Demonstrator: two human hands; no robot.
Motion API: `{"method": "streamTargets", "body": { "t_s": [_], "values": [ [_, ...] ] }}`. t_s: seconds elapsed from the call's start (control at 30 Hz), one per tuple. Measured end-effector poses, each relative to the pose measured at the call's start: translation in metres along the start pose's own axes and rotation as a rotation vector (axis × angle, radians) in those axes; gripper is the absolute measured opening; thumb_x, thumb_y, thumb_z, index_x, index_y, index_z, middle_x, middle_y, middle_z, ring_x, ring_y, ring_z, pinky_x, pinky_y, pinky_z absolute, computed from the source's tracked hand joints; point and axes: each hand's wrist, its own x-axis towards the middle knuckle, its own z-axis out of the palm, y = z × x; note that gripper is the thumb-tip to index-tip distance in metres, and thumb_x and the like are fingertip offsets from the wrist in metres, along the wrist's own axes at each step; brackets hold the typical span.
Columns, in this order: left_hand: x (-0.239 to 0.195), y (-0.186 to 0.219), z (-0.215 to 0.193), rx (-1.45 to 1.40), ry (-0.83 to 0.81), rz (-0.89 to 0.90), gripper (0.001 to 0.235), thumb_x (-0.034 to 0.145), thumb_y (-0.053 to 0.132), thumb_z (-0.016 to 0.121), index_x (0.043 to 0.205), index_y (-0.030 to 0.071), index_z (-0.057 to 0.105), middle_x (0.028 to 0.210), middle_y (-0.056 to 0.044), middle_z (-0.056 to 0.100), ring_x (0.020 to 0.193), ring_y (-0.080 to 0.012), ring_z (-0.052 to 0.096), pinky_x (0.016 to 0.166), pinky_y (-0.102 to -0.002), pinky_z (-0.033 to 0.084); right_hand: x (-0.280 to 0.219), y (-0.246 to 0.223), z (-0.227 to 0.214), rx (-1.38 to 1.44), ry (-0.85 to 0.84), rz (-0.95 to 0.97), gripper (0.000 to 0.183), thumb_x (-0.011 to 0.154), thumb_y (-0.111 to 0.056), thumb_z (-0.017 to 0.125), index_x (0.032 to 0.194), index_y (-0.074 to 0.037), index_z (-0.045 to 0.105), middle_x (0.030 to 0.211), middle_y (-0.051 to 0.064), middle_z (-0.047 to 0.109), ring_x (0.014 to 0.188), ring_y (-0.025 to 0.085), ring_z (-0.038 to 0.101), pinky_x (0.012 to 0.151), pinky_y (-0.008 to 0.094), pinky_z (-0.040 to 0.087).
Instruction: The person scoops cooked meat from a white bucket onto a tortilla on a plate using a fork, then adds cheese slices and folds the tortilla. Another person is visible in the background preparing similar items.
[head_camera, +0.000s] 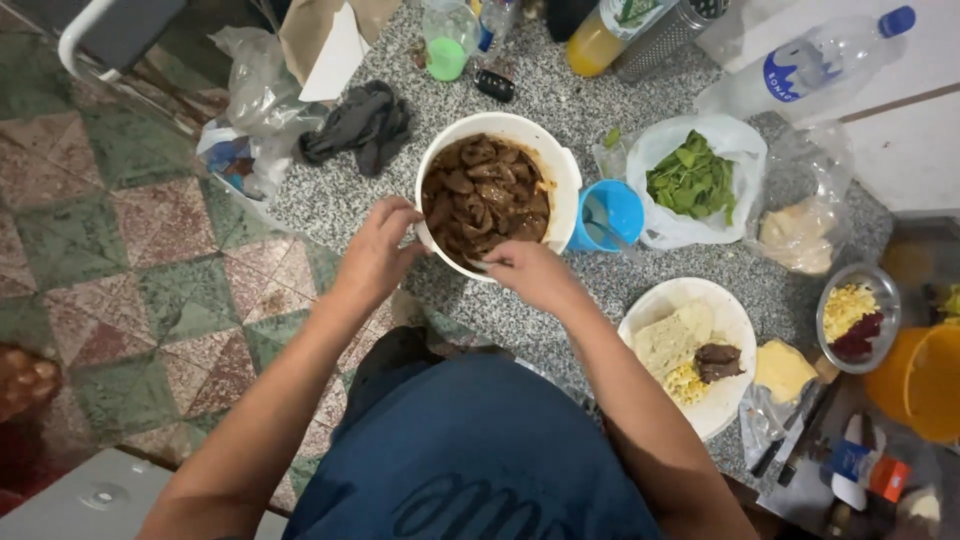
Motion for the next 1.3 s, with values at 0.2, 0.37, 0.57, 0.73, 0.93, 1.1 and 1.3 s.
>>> {"method": "streamTargets", "body": {
  "t_s": [0.2,0.37,0.57,0.73,0.93,1.1,1.3],
  "values": [
    [0.003,0.007,-0.011,-0.052,0.025,0.004,0.04,0.093,0.009,0.076,0.127,0.011,0.055,0.126,-0.012,0.051,0.109,-0.0427,0.067,0.083,-0.055,0.059,0.002,0.066,0.017,0.976,0.105,0.03,0.04,0.097,-0.015,0.064,0.13,0.007,0.061,0.066,0.008,0.054,0.048,0.009,0.038,0.041,0.021,0.029],
    [0.008,0.007,-0.022,-0.06,0.029,-0.036,0.032,0.095,0.009,0.074,0.125,0.01,0.06,0.125,-0.011,0.055,0.107,-0.0412,0.068,0.081,-0.054,0.059,0.002,0.122,0.036,1.21,0.164,-0.047,0.032,0.1,-0.01,0.062,0.13,0.003,0.061,0.068,0.008,0.054,0.048,0.009,0.039,0.043,0.021,0.029],
    [0.029,0.038,-0.03,-0.035,0.022,0.082,0.025,0.097,0.006,0.072,0.12,0.007,0.065,0.118,-0.014,0.061,0.103,-0.0407,0.069,0.083,-0.051,0.058,-0.042,0.161,0.053,1.43,0.362,-0.133,0.03,0.098,-0.007,0.065,0.127,0.002,0.063,0.069,0.009,0.051,0.052,0.008,0.042,0.045,0.016,0.029],
    [0.044,0.074,0.031,-0.119,-0.161,0.242,0.023,0.099,0.014,0.069,0.121,0.011,0.069,0.115,-0.008,0.066,0.102,-0.0332,0.071,0.086,-0.043,0.058,-0.106,0.22,0.095,1.618,0.599,-0.134,0.028,0.099,-0.005,0.06,0.127,-0.003,0.062,0.066,0.014,0.049,0.046,0.011,0.037,0.043,0.018,0.027],
    [0.054,0.184,0.156,-0.187,-0.449,0.552,0.023,0.096,0.018,0.069,0.118,0.01,0.07,0.107,-0.013,0.072,0.098,-0.0376,0.071,0.085,-0.049,0.056,-0.175,0.274,0.158,1.768,0.898,-0.094,0.028,0.102,-0.01,0.056,0.13,-0.009,0.06,0.07,0.012,0.051,0.046,0.008,0.033,0.039,0.019,0.026],
    [0.059,0.273,0.274,-0.289,-0.888,0.324,0.049,0.1,0.026,0.066,0.146,0.012,0.054,0.139,-0.012,0.063,0.131,-0.0325,0.059,0.109,-0.048,0.046,-0.204,0.29,0.176,1.806,1.086,-0.092,0.03,0.105,-0.017,0.054,0.134,-0.009,0.055,0.083,0.009,0.054,0.056,0.004,0.038,0.041,0.015,0.029],
    [0.046,0.299,0.366,-0.136,-0.945,0.161,0.035,0.09,0.043,0.074,0.12,0.026,0.071,0.107,-0.004,0.077,0.109,-0.0282,0.072,0.096,-0.042,0.055,-0.216,0.317,0.167,1.777,1.214,0.027,0.028,0.106,-0.014,0.053,0.134,-0.007,0.056,0.085,0.007,0.058,0.058,0.002,0.037,0.042,0.015,0.029]
  ]
}}
